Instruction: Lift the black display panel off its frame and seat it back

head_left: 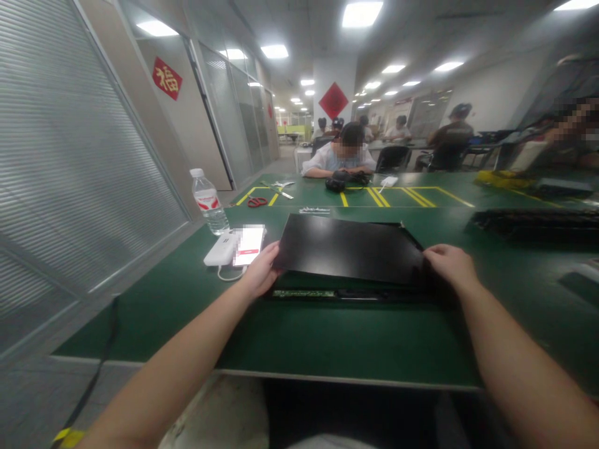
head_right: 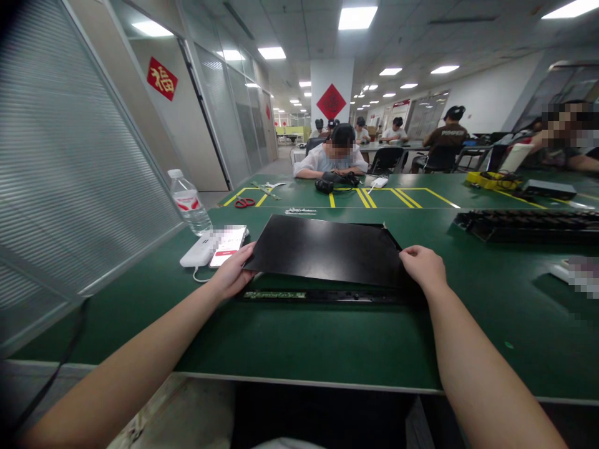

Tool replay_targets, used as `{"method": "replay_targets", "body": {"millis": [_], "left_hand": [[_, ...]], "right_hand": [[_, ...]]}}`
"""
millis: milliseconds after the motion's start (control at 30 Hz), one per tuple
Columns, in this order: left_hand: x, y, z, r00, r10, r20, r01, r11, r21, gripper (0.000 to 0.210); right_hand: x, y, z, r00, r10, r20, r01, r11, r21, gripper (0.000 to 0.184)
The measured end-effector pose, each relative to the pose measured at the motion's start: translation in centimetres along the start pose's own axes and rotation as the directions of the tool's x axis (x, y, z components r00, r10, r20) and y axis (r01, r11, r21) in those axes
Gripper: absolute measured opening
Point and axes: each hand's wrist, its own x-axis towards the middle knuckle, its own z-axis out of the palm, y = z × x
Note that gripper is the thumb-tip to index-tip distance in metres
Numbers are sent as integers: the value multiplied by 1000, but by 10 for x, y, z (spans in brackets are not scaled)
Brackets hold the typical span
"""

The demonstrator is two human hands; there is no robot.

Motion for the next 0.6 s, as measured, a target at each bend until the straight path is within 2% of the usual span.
{"method": "replay_targets", "body": {"millis": [333,600], "left_hand": [[2,-6,0,999,49,19,-49,998,39,23],[4,-5,-2,991,133,-1,-132,988,86,32]], "right_hand": [[2,5,1,999,-4,-39,4,1000,11,20],[-4,-4,-2,1000,2,-12,-2,1000,10,23]]}}
